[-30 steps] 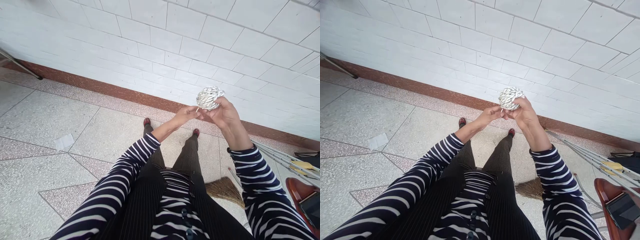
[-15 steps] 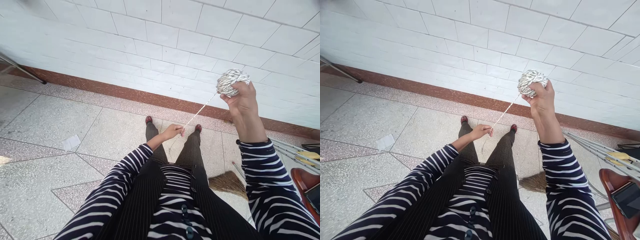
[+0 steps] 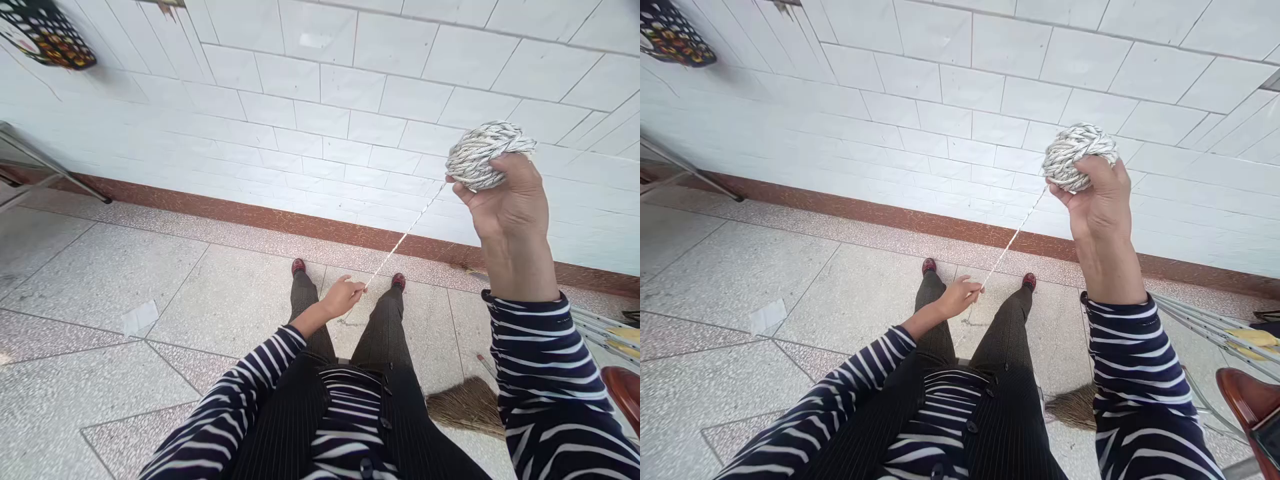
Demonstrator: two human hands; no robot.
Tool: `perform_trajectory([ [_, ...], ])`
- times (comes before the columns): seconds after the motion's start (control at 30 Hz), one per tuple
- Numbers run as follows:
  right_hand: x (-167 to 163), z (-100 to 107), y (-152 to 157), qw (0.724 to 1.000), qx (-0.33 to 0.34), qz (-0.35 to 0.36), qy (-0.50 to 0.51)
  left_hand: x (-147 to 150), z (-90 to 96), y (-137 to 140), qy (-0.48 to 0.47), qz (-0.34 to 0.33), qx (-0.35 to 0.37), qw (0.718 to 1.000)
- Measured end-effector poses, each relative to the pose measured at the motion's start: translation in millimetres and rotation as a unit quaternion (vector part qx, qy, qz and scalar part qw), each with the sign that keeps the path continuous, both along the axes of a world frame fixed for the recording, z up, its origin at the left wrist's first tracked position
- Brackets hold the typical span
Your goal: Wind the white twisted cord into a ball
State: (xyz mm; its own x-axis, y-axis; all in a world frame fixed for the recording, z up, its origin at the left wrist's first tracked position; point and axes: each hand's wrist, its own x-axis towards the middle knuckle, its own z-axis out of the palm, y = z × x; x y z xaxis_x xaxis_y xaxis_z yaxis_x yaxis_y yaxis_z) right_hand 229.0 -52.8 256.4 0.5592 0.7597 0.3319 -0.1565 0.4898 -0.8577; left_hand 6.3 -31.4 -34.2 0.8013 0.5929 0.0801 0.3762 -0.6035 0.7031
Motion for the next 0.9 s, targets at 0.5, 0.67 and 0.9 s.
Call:
perform_trajectory([
  [0.5,6.2,-3.4,-23.7,0.999,0.039,0.001,0.016,-15.0,-13.6,45.4,-0.02,0.132,-0.153,0.979],
  [0.67,15.9,2.6,-46.4,0.994,0.083,-0.058,-0.038,-25.7,-28.0,44.6,0.068,0.132,-0.128,0.981],
  [0.9,14.6,5.3,-62.8,0.986,0.109,-0.098,-0.076,-20.1,-22.8,33.7,0.063,0.131,-0.143,0.979],
])
